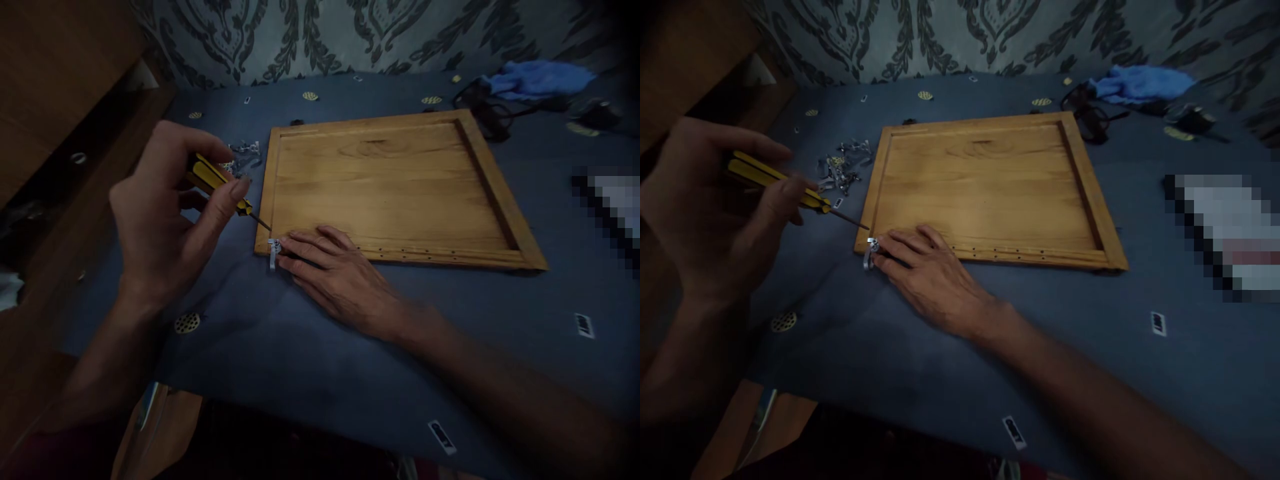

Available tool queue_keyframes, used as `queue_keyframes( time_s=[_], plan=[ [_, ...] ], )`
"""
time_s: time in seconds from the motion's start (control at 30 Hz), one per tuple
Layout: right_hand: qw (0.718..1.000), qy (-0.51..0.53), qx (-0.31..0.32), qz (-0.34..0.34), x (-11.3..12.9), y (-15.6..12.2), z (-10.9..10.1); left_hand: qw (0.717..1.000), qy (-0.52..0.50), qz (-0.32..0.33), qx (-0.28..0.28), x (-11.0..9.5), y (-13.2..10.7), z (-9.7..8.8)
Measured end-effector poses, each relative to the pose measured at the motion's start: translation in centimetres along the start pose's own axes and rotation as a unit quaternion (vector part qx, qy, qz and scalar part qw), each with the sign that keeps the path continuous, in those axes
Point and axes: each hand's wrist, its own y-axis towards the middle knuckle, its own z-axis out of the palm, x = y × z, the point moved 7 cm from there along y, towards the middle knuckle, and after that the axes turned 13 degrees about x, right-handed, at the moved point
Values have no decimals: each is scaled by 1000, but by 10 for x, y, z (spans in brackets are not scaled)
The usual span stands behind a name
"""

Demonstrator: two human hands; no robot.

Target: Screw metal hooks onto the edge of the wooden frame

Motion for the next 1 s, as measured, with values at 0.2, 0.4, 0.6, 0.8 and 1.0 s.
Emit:
queue_keyframes(
  time_s=[0.2, 0.4, 0.6, 0.8, 1.0],
  plan=[
    [1000, 17, 6, -4, 0, 1, 0, 997, -70, -25, 5, 10, 0, 18],
    [1000, 11, 5, -3, -1, 2, 2, 989, -137, -46, 29, 45, 3, 47],
    [998, -11, 62, 1, 4, 6, -1, 962, -254, 12, 96, 89, 20, 54],
    [985, -73, 155, 30, 5, 6, -4, 933, -251, 106, 236, 104, 18, 84],
    [978, -96, 183, 36, 9, 7, -6, 971, -136, 27, 195, 91, 9, 91]
  ],
)
